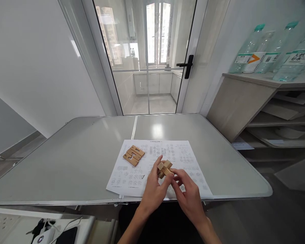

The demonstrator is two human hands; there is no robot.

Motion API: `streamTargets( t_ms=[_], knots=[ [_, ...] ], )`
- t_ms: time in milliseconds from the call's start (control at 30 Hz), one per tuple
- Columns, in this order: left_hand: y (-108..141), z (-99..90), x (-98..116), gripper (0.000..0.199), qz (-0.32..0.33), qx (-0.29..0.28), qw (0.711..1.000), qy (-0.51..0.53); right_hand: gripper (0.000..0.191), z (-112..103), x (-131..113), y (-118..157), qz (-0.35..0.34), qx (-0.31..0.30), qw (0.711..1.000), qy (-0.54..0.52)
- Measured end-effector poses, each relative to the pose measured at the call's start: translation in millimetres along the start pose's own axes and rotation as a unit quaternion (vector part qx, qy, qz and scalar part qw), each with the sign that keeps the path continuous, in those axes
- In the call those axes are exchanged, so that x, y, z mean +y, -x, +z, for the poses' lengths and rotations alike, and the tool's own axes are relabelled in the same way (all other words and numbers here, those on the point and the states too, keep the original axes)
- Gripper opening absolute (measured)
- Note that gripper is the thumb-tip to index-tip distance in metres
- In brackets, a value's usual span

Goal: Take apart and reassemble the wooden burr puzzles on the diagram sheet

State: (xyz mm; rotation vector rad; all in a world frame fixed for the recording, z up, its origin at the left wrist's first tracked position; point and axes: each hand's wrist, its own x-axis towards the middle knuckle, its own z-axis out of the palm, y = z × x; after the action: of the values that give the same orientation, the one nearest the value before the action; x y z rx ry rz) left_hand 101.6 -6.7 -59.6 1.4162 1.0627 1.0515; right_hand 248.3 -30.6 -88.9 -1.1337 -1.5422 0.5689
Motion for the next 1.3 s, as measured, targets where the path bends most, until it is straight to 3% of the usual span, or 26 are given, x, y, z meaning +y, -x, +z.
streamTargets(
  t_ms=[133, 300, 467, 633, 767, 1100, 1300],
  knots=[
    [-4, -8.4, -10, 0.072, 0.006, 0.002, 0.999, -0.038, 0.027, -3, 1, 0, 0.059, -0.047, 0.995, -0.063],
    [-1, -13.4, -19, 0.068, 0.049, -0.029, 0.995, -0.084, 0.035, -7, -4, -6, 0.166, -0.047, 0.974, -0.149],
    [4, -15.6, -13, 0.069, 0.073, -0.081, 0.983, -0.15, 0.043, -11, -1, -13, 0.234, -0.075, 0.955, -0.166],
    [7, -16.5, -7, 0.067, 0.079, -0.111, 0.978, -0.16, 0.044, -15, -1, -13, 0.284, -0.104, 0.918, -0.255],
    [9, -15.2, -5, 0.063, 0.084, -0.098, 0.98, -0.154, 0.046, -14, -4, -11, 0.297, -0.092, 0.908, -0.282],
    [8, -14.1, 0, 0.062, 0.079, -0.064, 0.975, -0.197, 0.045, -3, 0, -1, 0.286, -0.028, 0.924, -0.251],
    [9, -15.5, -1, 0.058, 0.098, -0.049, 0.972, -0.206, 0.051, -3, -1, -4, 0.303, -0.064, 0.905, -0.29]
  ],
)
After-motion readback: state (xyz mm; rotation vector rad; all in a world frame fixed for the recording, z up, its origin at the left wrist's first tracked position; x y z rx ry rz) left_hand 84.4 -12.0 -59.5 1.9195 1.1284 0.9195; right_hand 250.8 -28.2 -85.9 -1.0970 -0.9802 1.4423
